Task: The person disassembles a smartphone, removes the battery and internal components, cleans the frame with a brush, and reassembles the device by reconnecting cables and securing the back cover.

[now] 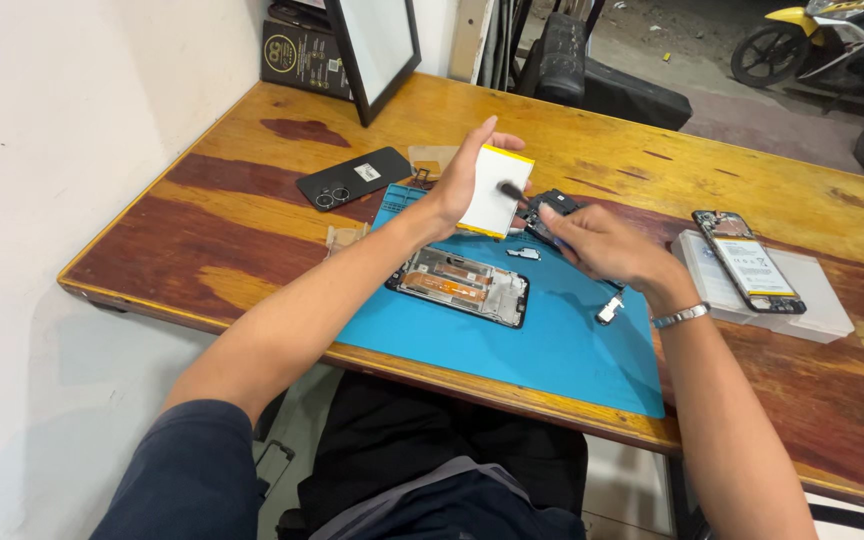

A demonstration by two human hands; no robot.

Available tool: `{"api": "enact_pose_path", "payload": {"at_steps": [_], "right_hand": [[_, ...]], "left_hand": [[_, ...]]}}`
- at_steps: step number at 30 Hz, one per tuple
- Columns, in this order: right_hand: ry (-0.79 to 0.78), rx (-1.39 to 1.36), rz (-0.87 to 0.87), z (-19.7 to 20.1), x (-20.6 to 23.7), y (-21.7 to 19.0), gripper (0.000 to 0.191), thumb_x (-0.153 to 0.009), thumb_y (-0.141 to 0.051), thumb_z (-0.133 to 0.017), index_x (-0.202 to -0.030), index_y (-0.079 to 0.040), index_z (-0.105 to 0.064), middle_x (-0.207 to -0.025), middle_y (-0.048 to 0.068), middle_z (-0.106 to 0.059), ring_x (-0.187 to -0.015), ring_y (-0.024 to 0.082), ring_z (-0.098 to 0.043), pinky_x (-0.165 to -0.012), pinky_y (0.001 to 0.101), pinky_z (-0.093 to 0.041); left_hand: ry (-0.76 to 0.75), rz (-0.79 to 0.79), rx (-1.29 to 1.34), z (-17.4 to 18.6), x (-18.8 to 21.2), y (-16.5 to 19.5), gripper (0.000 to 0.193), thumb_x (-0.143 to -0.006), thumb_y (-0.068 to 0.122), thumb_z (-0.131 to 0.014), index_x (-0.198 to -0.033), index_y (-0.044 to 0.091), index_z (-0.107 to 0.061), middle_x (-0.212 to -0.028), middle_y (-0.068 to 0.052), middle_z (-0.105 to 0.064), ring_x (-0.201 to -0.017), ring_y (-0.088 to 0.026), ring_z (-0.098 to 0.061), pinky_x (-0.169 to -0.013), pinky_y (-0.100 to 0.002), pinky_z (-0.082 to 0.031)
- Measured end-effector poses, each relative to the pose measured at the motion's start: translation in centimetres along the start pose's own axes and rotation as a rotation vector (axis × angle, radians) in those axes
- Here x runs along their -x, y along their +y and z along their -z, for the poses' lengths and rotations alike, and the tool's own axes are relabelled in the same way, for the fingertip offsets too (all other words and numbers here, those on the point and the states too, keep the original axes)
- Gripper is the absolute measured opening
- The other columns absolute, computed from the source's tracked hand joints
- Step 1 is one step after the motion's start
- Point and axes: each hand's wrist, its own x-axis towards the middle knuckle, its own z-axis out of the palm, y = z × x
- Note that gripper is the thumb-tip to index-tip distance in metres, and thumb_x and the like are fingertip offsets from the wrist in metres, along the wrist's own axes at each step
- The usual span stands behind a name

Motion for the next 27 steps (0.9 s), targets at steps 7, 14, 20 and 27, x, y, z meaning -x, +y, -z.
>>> {"api": "enact_pose_path", "payload": {"at_steps": [7,14,20,27], "right_hand": [[0.008,0.186,0.082,0.1,0.0,0.3,0.071,-0.103,-0.059,-0.047,-0.052,-0.009,-0.046,-0.048,-0.006,-0.033,-0.046,0.008,-0.026,-0.043,0.0316,-0.022],[0.022,0.222,0.105,1.0,0.1,0.6,0.071,-0.104,-0.057,-0.045,-0.052,-0.01,-0.048,-0.048,-0.006,-0.033,-0.046,0.009,-0.026,-0.043,0.0317,-0.024],[0.038,0.159,0.099,0.9,0.1,0.6,0.071,-0.102,-0.06,-0.042,-0.051,-0.012,-0.047,-0.047,-0.006,-0.037,-0.044,0.008,-0.029,-0.042,0.0317,-0.025],[0.096,0.253,0.136,0.7,0.4,0.0,0.077,-0.1,-0.063,-0.039,-0.045,-0.01,-0.048,-0.041,-0.004,-0.037,-0.041,0.01,-0.03,-0.042,0.0303,-0.03]], "left_hand": [[-0.062,-0.02,0.034,-0.4,0.4,0.0,0.082,-0.095,0.072,-0.026,-0.14,0.007,-0.048,-0.096,-0.019,-0.067,-0.083,-0.027,-0.072,-0.07,-0.049,-0.065],[-0.091,-0.005,-0.015,-0.4,0.4,-0.3,0.082,-0.095,0.071,-0.026,-0.142,0.008,-0.047,-0.097,-0.019,-0.065,-0.082,-0.027,-0.071,-0.065,-0.047,-0.065],[-0.074,0.017,0.009,-0.3,0.2,-0.4,0.081,-0.094,0.072,-0.027,-0.141,0.009,-0.046,-0.096,-0.018,-0.066,-0.079,-0.027,-0.07,-0.062,-0.048,-0.064],[-0.042,-0.015,-0.008,-0.2,0.4,-0.2,0.082,-0.094,0.073,-0.028,-0.144,0.01,-0.044,-0.095,-0.017,-0.063,-0.08,-0.026,-0.069,-0.065,-0.048,-0.065]]}}
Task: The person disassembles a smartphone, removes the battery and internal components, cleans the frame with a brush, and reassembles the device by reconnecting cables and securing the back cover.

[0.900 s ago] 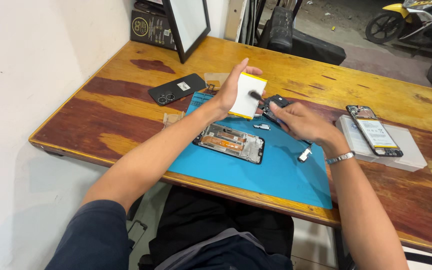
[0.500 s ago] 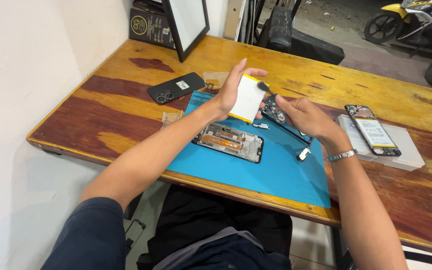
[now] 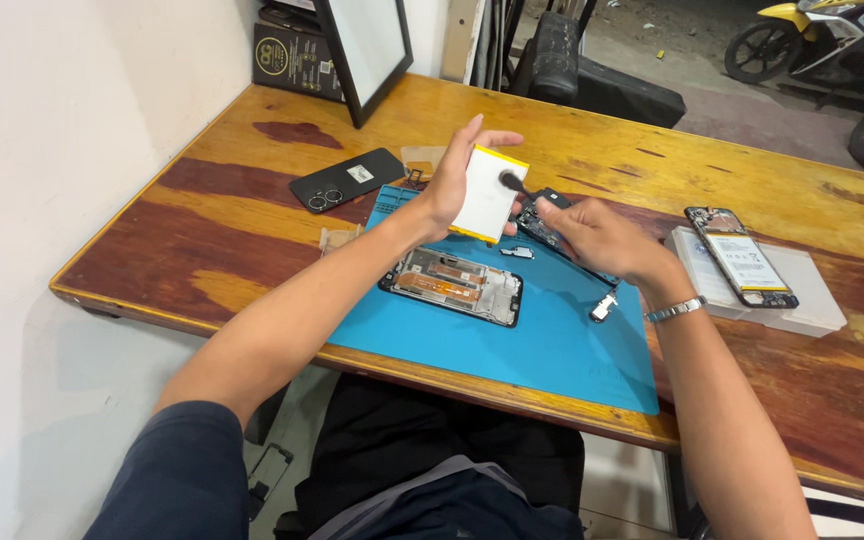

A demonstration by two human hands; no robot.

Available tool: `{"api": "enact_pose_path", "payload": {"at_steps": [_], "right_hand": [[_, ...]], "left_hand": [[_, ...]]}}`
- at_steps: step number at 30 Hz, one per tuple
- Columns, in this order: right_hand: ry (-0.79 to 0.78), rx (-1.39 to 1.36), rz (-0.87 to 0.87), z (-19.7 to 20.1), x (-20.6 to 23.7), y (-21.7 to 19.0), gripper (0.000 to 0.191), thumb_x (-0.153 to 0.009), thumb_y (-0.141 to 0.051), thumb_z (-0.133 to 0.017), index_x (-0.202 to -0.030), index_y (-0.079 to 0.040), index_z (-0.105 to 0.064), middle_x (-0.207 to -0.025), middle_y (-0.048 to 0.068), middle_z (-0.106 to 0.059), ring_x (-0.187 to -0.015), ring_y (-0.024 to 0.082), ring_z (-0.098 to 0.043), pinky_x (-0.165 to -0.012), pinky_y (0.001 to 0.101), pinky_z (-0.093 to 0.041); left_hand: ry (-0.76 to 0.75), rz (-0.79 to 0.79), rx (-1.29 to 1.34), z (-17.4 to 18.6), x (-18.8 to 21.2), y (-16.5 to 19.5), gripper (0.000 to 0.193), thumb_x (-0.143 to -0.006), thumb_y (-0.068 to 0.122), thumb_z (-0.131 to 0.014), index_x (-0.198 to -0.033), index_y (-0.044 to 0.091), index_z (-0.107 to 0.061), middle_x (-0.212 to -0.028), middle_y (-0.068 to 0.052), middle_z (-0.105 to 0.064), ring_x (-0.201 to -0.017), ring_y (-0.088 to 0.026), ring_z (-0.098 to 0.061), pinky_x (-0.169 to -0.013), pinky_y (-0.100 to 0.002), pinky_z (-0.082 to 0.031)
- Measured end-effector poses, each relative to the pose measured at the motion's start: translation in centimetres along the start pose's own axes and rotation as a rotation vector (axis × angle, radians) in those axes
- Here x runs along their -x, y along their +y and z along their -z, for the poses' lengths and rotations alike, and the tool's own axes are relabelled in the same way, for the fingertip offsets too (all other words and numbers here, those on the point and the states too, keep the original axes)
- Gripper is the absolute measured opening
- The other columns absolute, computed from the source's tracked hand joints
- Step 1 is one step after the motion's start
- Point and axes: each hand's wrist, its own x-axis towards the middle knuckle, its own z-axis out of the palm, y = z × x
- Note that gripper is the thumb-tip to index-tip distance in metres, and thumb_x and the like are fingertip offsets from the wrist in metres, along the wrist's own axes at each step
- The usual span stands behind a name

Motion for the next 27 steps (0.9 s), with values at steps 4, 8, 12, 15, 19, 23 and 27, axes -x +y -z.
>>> {"api": "enact_pose_path", "payload": {"at_steps": [4,8,12,15,19,23,27], "right_hand": [[-0.136,-0.017,-0.061,0.1,0.1,0.1,0.072,-0.101,-0.062,-0.043,-0.05,-0.012,-0.046,-0.046,-0.005,-0.035,-0.043,0.01,-0.03,-0.043,0.0315,-0.029],[-0.087,-0.092,-0.059,0.1,0.1,0.5,0.073,-0.104,-0.06,-0.041,-0.05,-0.011,-0.046,-0.047,-0.004,-0.036,-0.044,0.011,-0.028,-0.042,0.0325,-0.025],[-0.122,0.04,-0.031,-0.1,0.0,0.6,0.071,-0.1,-0.061,-0.046,-0.049,-0.011,-0.05,-0.046,-0.004,-0.04,-0.043,0.009,-0.035,-0.042,0.0303,-0.031],[0.049,-0.104,0.079,-0.4,-0.4,0.5,0.068,-0.101,-0.062,-0.043,-0.053,-0.014,-0.051,-0.049,-0.007,-0.04,-0.046,0.007,-0.032,-0.042,0.0294,-0.029],[-0.079,0.01,0.013,-0.7,-0.6,0.9,0.067,-0.099,-0.061,-0.05,-0.056,-0.009,-0.054,-0.05,-0.004,-0.04,-0.046,0.008,-0.033,-0.043,0.031,-0.027],[0.157,-0.123,0.072,0.4,-0.3,1.5,0.065,-0.104,-0.055,-0.051,-0.063,-0.004,-0.061,-0.053,-0.005,-0.047,-0.05,0.007,-0.037,-0.045,0.0293,-0.029],[0.367,-0.136,0.261,0.7,0.1,0.4,0.049,-0.103,-0.042,-0.06,-0.074,-0.003,-0.069,-0.06,-0.008,-0.054,-0.056,0.004,-0.044,-0.05,0.0263,-0.033]], "left_hand": [[-0.04,0.025,0.016,-0.1,-0.1,0.1,0.082,-0.094,0.073,-0.03,-0.145,0.01,-0.042,-0.096,-0.019,-0.065,-0.079,-0.026,-0.068,-0.063,-0.047,-0.063],[0.008,0.028,0.003,-0.2,0.0,0.0,0.085,-0.092,0.073,-0.031,-0.149,0.011,-0.037,-0.097,-0.02,-0.065,-0.079,-0.027,-0.069,-0.064,-0.047,-0.064],[0.01,0.037,0.007,-0.5,0.0,0.1,0.088,-0.091,0.074,-0.033,-0.156,0.014,-0.029,-0.096,-0.021,-0.066,-0.08,-0.028,-0.069,-0.064,-0.047,-0.063],[0.059,-0.001,-0.001,-0.6,0.1,0.5,0.09,-0.09,0.074,-0.032,-0.156,0.013,-0.031,-0.094,-0.019,-0.067,-0.079,-0.027,-0.071,-0.064,-0.048,-0.064],[-0.004,0.014,-0.009,-0.8,0.0,0.2,0.089,-0.09,0.074,-0.031,-0.155,0.013,-0.032,-0.095,-0.019,-0.067,-0.078,-0.025,-0.071,-0.064,-0.045,-0.063],[0.012,-0.096,-0.085,-1.0,-0.6,-0.7,0.085,-0.098,0.071,-0.031,-0.155,0.009,-0.039,-0.099,-0.011,-0.059,-0.081,-0.019,-0.061,-0.066,-0.036,-0.055],[0.123,-0.189,-0.361,-0.6,-0.9,-1.2,0.078,-0.101,0.068,-0.032,-0.149,0.009,-0.049,-0.1,-0.002,-0.049,-0.082,-0.012,-0.041,-0.065,-0.027,-0.04]]}}
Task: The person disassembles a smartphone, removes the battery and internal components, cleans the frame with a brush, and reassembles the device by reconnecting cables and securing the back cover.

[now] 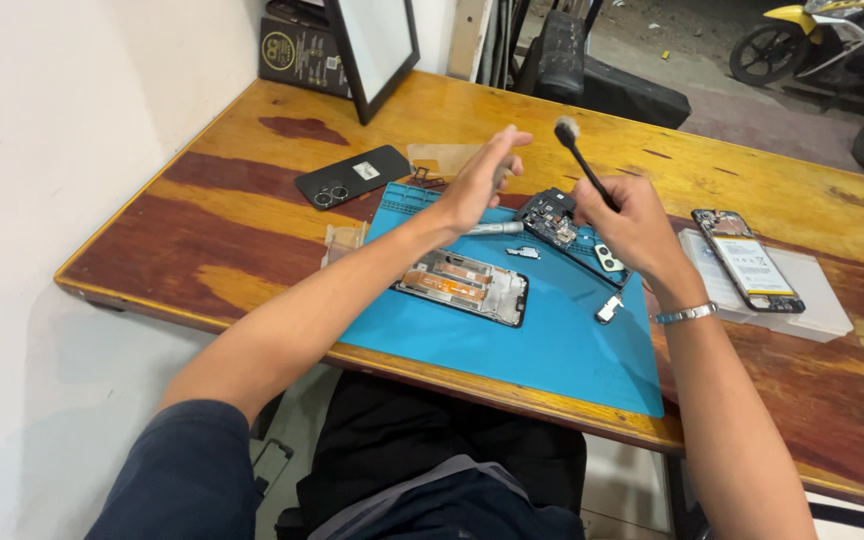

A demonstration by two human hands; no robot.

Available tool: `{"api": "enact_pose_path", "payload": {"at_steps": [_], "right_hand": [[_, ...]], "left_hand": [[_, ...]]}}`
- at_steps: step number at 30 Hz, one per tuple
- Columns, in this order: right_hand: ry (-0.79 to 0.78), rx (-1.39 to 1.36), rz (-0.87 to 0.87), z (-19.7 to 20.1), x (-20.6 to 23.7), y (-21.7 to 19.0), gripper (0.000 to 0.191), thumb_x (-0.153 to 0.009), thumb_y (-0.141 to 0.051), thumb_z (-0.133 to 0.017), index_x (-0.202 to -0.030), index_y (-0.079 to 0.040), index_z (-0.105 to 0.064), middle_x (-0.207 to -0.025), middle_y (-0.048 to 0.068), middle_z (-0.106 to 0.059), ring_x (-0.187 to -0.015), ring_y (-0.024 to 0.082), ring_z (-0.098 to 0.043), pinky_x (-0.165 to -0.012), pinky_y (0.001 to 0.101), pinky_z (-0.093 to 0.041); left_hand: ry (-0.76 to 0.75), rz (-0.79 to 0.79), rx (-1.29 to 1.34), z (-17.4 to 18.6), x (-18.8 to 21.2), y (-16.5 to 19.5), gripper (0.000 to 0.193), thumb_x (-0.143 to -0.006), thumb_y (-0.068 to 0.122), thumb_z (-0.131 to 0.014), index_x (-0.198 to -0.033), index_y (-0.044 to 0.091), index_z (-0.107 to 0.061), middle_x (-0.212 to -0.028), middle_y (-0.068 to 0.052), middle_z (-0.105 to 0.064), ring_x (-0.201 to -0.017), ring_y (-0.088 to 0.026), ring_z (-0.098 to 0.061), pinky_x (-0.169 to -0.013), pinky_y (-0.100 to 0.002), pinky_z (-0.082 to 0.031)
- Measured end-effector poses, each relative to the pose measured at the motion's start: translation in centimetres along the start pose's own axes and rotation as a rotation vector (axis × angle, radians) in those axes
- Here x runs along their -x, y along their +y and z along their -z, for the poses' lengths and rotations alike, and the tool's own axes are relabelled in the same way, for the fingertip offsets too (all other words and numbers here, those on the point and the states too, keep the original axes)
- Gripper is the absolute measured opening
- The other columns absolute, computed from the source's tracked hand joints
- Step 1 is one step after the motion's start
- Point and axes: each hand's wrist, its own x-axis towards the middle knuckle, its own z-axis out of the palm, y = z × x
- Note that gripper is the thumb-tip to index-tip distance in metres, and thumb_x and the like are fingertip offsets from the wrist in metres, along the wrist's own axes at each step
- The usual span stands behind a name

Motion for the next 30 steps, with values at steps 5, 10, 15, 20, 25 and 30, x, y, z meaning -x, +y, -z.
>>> {"api": "enact_pose_path", "payload": {"at_steps": [5,10,15,20,25,30], "right_hand": [[-0.001,0.043,0.066,-3.1,0.7,-2.5,0.032,-0.083,-0.031,-0.082,-0.08,-0.003,-0.068,-0.059,-0.006,-0.041,-0.055,0.005,-0.036,-0.047,0.0287,-0.027],[0.07,0.047,-0.049,-3.6,0.1,-2.1,0.044,-0.094,-0.031,-0.077,-0.07,0.001,-0.059,-0.059,-0.005,-0.046,-0.056,0.006,-0.036,-0.049,0.0285,-0.028],[0.006,-0.029,-0.291,-0.5,-0.2,1.0,0.041,-0.097,-0.035,-0.073,-0.079,0.001,-0.066,-0.067,-0.007,-0.051,-0.061,0.006,-0.04,-0.052,0.0284,-0.031],[-0.29,0.194,-0.282,1.3,-0.5,3.9,0.04,-0.096,-0.041,-0.065,-0.096,-0.002,-0.075,-0.07,0.001,-0.065,-0.067,0.009,-0.054,-0.061,0.0318,-0.045],[-0.397,0.256,-0.403,1.2,-0.2,4.1,0.042,-0.096,-0.041,-0.066,-0.098,-0.001,-0.079,-0.075,0.008,-0.069,-0.072,0.016,-0.056,-0.066,0.0371,-0.047],[-0.409,0.431,-0.371,1.3,-0.1,3.1,0.039,-0.096,-0.042,-0.067,-0.102,-0.005,-0.077,-0.076,0.012,-0.07,-0.071,0.021,-0.061,-0.067,0.0394,-0.049]], "left_hand": [[0.146,0.048,0.175,-0.8,-0.5,0.0,0.041,-0.101,0.046,-0.05,-0.123,0.012,-0.043,-0.103,-0.003,-0.051,-0.094,-0.01,-0.053,-0.08,-0.027,-0.049],[0.112,0.032,0.159,-0.9,-0.5,0.0,0.033,-0.108,0.035,-0.056,-0.112,0.004,-0.051,-0.097,-0.004,-0.058,-0.087,-0.009,-0.057,-0.073,-0.028,-0.054],[-0.016,0.069,-0.018,1.1,0.1,1.1,0.026,-0.099,0.024,-0.069,-0.11,0.002,-0.059,-0.088,-0.003,-0.072,-0.067,-0.009,-0.067,-0.056,-0.026,-0.057],[-0.257,0.017,-0.4,1.5,0.8,0.8,0.027,-0.091,0.015,-0.073,-0.114,0.003,-0.064,-0.083,-0.009,-0.075,-0.064,-0.01,-0.063,-0.055,-0.028,-0.051],[-0.379,-0.255,-0.535,1.5,0.9,0.5,0.024,-0.093,0.013,-0.077,-0.113,0.0,-0.073,-0.093,-0.008,-0.078,-0.082,-0.011,-0.074,-0.073,-0.027,-0.058],[-0.426,0.12,-0.569,1.4,1.2,1.7,0.046,-0.086,0.021,-0.08,-0.125,0.001,-0.068,-0.086,-0.011,-0.08,-0.069,-0.016,-0.067,-0.064,-0.031,-0.054]]}}
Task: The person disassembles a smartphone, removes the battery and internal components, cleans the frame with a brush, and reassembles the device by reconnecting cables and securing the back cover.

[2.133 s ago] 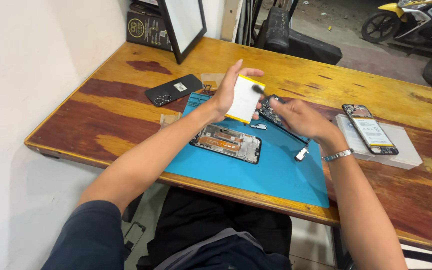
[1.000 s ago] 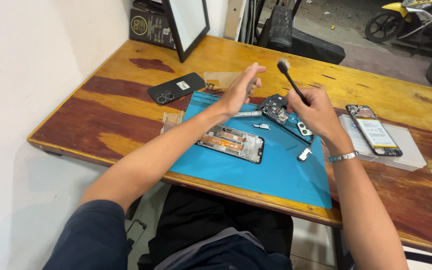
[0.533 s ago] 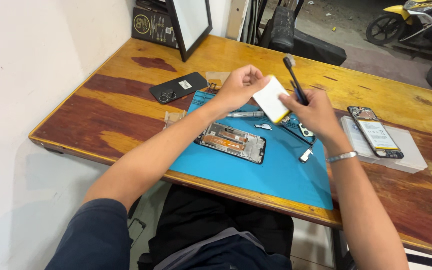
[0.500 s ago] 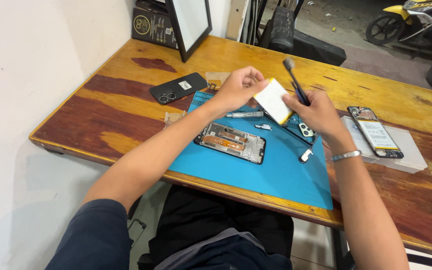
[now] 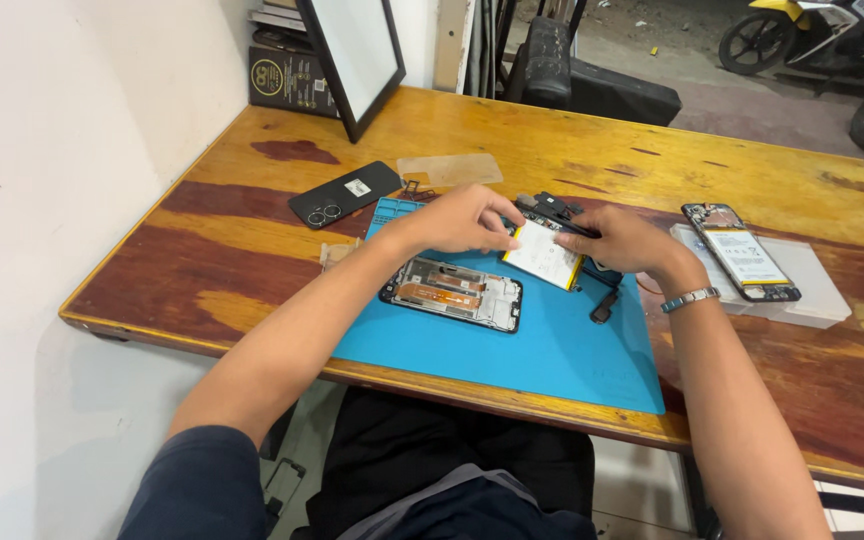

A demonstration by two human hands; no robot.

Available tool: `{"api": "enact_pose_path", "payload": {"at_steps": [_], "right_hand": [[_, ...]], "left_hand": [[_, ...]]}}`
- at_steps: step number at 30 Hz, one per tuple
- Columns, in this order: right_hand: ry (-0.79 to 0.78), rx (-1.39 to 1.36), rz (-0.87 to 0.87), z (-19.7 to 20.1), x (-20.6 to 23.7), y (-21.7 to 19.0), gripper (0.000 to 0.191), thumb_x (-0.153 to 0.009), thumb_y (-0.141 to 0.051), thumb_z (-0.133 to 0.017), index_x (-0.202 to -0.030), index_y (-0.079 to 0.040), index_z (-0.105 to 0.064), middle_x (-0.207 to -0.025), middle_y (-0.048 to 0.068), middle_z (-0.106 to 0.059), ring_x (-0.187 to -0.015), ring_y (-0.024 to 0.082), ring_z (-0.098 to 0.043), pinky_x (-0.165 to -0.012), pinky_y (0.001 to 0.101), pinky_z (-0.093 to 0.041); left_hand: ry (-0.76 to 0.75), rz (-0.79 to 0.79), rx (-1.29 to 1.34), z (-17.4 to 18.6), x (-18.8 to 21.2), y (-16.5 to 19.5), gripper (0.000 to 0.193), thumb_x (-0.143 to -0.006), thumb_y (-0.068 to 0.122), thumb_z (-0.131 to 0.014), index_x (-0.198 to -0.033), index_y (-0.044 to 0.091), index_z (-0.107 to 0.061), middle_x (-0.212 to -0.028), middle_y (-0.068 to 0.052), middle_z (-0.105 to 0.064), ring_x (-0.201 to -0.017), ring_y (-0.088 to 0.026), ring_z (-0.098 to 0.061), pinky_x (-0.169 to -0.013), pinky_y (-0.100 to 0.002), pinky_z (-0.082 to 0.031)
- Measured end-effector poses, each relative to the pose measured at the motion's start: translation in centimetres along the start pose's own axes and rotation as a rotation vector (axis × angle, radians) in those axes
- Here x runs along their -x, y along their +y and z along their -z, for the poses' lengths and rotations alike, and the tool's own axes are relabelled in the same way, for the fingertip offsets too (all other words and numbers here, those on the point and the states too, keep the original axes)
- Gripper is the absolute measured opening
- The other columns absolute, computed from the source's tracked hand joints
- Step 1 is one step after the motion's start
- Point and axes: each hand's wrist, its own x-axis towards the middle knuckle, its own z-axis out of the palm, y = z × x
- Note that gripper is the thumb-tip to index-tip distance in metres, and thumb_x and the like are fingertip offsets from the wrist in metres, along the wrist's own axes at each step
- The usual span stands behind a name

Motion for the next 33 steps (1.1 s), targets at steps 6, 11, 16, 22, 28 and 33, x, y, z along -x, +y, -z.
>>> {"api": "enact_pose_path", "payload": {"at_steps": [6,11,16,22,28,33], "right_hand": [[0.032,-0.006,0.039,0.1,0.1,-0.3,0.038,-0.089,-0.04,-0.072,-0.106,-0.007,-0.077,-0.084,0.011,-0.075,-0.074,0.02,-0.065,-0.069,0.0382,-0.051],[0.034,0.025,0.04,0.5,0.3,-0.7,0.037,-0.087,-0.039,-0.075,-0.104,-0.007,-0.079,-0.08,0.015,-0.074,-0.071,0.024,-0.065,-0.068,0.0402,-0.051],[0.183,-0.022,0.0,1.0,0.8,-1.3,0.036,-0.089,-0.037,-0.075,-0.099,-0.003,-0.077,-0.078,0.019,-0.072,-0.069,0.027,-0.064,-0.065,0.0429,-0.049],[0.318,-0.081,0.152,1.0,1.0,-2.1,0.039,-0.086,-0.037,-0.077,-0.093,0.001,-0.073,-0.079,0.015,-0.071,-0.069,0.023,-0.064,-0.064,0.0393,-0.051],[0.044,-0.169,0.032,1.1,1.6,-2.8,0.043,-0.09,-0.045,-0.074,-0.078,-0.004,-0.074,-0.066,0.008,-0.065,-0.063,0.017,-0.056,-0.056,0.0339,-0.043],[-0.097,-0.223,0.032,2.5,2.6,-2.3,0.049,-0.087,-0.043,-0.079,-0.062,-0.001,-0.071,-0.054,0.0,-0.047,-0.052,0.012,-0.039,-0.048,0.0319,-0.029]], "left_hand": [[-0.013,-0.108,-0.158,0.4,0.2,0.8,0.039,-0.083,0.021,-0.081,-0.116,0.001,-0.075,-0.084,-0.01,-0.081,-0.071,-0.011,-0.071,-0.069,-0.027,-0.056],[-0.032,-0.162,-0.168,0.5,0.3,0.7,0.029,-0.082,0.02,-0.08,-0.106,0.002,-0.078,-0.084,-0.009,-0.08,-0.075,-0.012,-0.074,-0.07,-0.029,-0.059],[-0.039,-0.196,-0.315,0.8,0.8,2.1,0.031,-0.086,0.035,-0.078,-0.085,0.004,-0.08,-0.078,-0.007,-0.077,-0.069,-0.016,-0.071,-0.068,-0.032,-0.056],[-0.191,0.103,-0.515,1.8,2.5,4.4,0.058,-0.071,0.062,-0.083,-0.064,0.005,-0.072,-0.064,-0.007,-0.07,-0.06,-0.019,-0.066,-0.057,-0.035,-0.052],[-0.305,0.168,-0.501,1.5,2.5,4.9,0.051,-0.069,0.054,-0.086,-0.074,0.006,-0.07,-0.067,-0.004,-0.072,-0.06,-0.016,-0.067,-0.057,-0.033,-0.052],[-0.381,0.187,-0.412,1.8,1.9,3.8,0.039,-0.074,0.042,-0.086,-0.086,0.008,-0.073,-0.072,-0.001,-0.072,-0.065,-0.012,-0.065,-0.059,-0.031,-0.05]]}}
